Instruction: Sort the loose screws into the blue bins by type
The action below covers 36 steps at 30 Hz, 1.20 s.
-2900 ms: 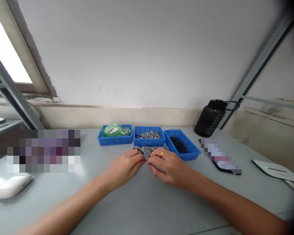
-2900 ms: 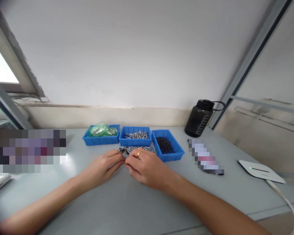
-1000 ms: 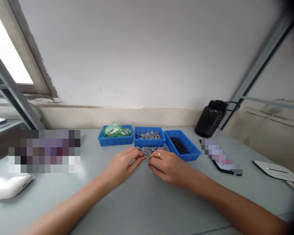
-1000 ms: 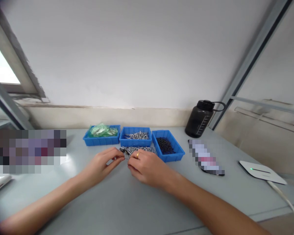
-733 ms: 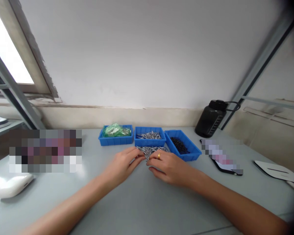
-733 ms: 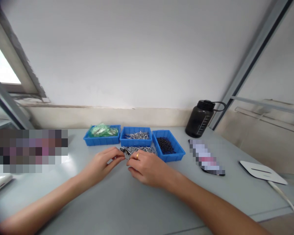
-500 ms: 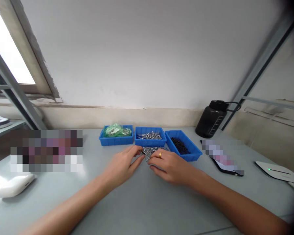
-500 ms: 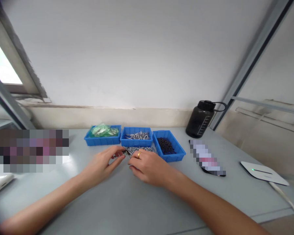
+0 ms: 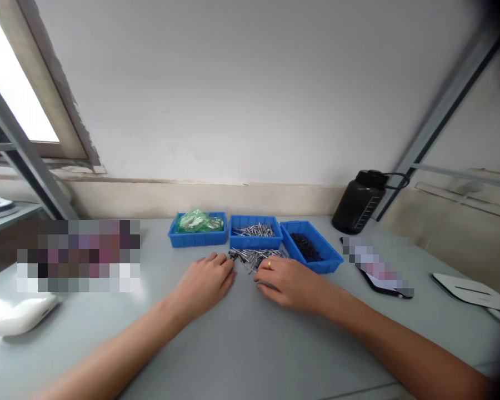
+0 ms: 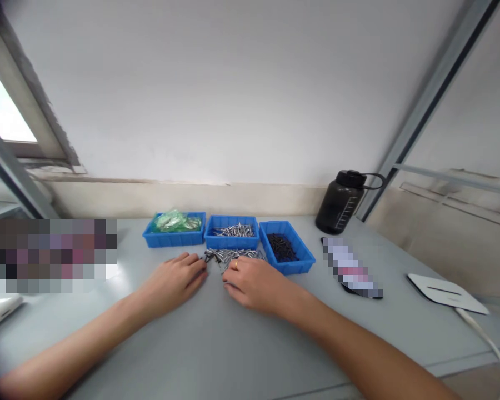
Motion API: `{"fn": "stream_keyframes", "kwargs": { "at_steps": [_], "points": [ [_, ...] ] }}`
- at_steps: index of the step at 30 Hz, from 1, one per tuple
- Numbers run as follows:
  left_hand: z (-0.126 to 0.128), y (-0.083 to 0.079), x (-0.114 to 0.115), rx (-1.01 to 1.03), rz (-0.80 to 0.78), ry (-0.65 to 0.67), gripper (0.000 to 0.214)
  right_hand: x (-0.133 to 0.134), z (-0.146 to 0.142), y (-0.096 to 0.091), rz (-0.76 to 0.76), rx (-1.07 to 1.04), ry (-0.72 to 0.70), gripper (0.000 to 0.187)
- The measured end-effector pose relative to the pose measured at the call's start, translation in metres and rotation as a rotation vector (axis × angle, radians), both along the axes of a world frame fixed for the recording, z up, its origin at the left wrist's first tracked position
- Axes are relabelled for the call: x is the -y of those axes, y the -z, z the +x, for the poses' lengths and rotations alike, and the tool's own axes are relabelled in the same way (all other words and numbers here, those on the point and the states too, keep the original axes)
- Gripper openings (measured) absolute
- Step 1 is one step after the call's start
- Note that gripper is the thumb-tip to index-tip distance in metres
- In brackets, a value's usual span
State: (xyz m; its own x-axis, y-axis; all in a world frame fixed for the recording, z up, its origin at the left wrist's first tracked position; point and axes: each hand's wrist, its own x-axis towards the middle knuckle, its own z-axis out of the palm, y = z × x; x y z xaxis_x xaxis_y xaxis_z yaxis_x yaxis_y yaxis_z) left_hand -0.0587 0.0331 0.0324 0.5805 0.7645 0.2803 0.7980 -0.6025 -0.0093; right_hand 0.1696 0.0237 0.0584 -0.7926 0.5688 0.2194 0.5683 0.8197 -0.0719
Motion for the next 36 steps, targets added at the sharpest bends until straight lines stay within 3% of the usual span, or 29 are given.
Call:
{"fn": "stream_keyframes", "kwargs": {
  "at_steps": [22,36],
  "points": [
    [0.0014,-0.0047,0.0015,-0.067,-0.038,-0.013,0.023,-0.0012,0.0001,-0.0028,0.024,-0.012,0.115,0.015],
    [0.0037,-0.0078,0.0026,-0.121,-0.069,-0.038,0.024,0.0016,0.0004,-0.0094,-0.018,0.015,0.059,0.015]
  ]
}}
